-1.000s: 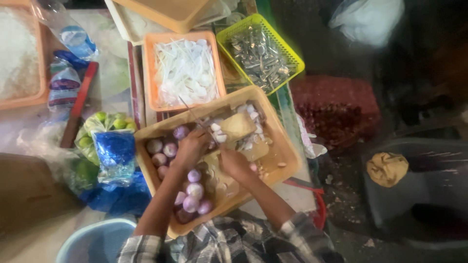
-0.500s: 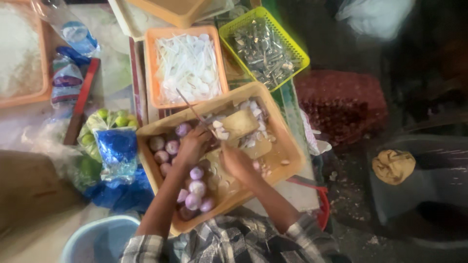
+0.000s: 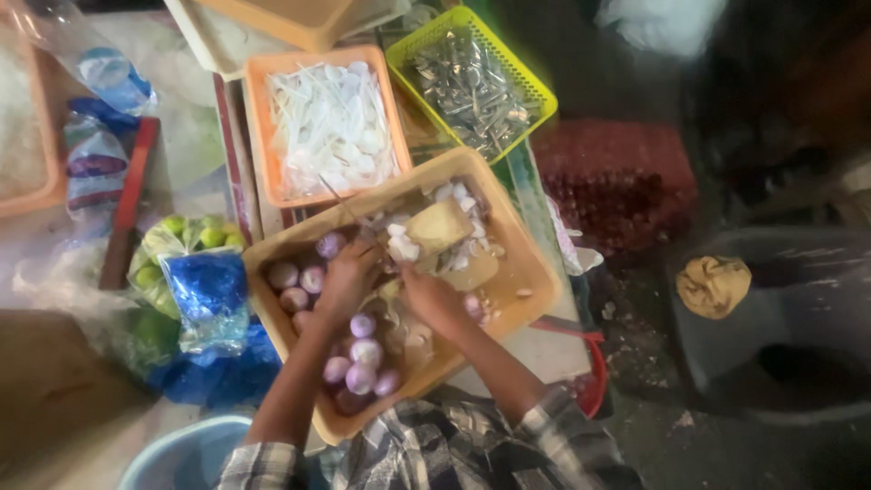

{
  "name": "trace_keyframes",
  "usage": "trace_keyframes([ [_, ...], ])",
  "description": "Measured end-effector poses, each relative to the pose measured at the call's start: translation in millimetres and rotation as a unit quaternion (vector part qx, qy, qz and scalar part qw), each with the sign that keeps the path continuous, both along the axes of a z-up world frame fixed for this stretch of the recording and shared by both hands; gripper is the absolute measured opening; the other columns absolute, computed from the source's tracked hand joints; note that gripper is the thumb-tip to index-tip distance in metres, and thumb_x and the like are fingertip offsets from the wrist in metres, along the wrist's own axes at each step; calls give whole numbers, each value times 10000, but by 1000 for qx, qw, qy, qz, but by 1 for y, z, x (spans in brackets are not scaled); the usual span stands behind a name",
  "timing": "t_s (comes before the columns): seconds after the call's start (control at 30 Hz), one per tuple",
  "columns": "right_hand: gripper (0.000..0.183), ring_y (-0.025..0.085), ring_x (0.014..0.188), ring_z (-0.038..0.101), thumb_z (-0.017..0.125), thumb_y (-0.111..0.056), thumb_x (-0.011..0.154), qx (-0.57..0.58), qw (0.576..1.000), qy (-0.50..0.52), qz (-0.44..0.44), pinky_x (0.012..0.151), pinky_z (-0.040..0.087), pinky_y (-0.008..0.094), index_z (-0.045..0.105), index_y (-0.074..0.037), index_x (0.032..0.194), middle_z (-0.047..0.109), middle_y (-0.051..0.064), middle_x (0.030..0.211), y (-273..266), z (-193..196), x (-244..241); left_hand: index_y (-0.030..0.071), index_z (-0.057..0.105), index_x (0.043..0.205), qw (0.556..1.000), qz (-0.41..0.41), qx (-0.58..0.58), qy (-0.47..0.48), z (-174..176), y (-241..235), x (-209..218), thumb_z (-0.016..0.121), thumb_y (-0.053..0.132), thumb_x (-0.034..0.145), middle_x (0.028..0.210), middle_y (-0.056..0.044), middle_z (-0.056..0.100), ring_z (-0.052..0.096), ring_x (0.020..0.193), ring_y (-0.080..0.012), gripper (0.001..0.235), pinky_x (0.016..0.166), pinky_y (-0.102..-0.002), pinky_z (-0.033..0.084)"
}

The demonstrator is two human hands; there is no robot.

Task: The person chops onions and peels garlic by hand using a knife in a plastic bin.

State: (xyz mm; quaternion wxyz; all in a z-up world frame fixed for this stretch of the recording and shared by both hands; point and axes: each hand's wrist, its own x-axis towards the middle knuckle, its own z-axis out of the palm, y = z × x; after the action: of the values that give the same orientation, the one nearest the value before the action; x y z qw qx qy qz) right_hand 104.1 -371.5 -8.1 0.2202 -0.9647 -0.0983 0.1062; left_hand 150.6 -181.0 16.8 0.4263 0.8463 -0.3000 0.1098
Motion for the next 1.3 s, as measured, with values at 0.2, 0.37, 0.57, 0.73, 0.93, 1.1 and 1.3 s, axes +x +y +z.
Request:
trace_keyframes([
  [0.2,330,467,803,685,513,-231,996,2,1000,15,-12,685,537,586,509,-8,1240,701,248,919,9,23,-10,66,733,950,998,-27,-22,52,-2,6,0,764,30,769,985,-136,691,667,938,-360,188,826,-439,545],
  [0.37,397,468,765,683,510,-204,964,0,999,-30,-32,660,527,591,478,-18,1313,697,240,859,17,24,-12,20,703,977,996,-37,-55,-59,-8,9,10,721,-34,746,1107,-173,708,667,999,-370,238,865,-433,547],
  [0.57,383,452,772,687,523,-246,996,0,998,-35,-59,661,521,590,477,-14,1297,709,222,848,23,0,-8,14,688,939,992,-65,-87,-69,-14,13,14,692,-63,735,1039,-174,685,668,1004,-384,219,866,-451,551],
  [0.73,456,464,735,684,502,-262,986,-14,995,-4,-95,630,516,602,444,-37,1377,715,225,861,27,6,-6,20,697,918,997,-61,-49,-10,-17,18,19,708,-61,804,930,-158,669,659,891,-353,140,769,-438,537],
  [0.93,460,454,747,691,529,-293,979,-51,993,-7,-102,640,517,605,467,-49,1364,707,222,811,31,-3,-11,32,675,874,994,-80,-63,-42,-17,20,19,782,34,764,878,-165,644,637,856,-371,154,755,-456,524],
  [1.1,509,467,715,684,532,-243,980,-52,992,1,-118,635,526,601,432,-21,1427,699,233,786,30,-22,-19,16,676,906,996,-80,-32,-19,-44,21,24,759,45,785,938,-187,664,643,903,-384,149,804,-456,530],
  [1.3,477,450,728,686,543,-207,964,-41,993,-39,-103,654,531,579,461,-24,1396,704,231,775,31,-28,-19,27,714,1010,996,-71,-37,-44,-69,23,27,609,-59,799,1021,-188,693,669,978,-386,251,860,-453,553],
])
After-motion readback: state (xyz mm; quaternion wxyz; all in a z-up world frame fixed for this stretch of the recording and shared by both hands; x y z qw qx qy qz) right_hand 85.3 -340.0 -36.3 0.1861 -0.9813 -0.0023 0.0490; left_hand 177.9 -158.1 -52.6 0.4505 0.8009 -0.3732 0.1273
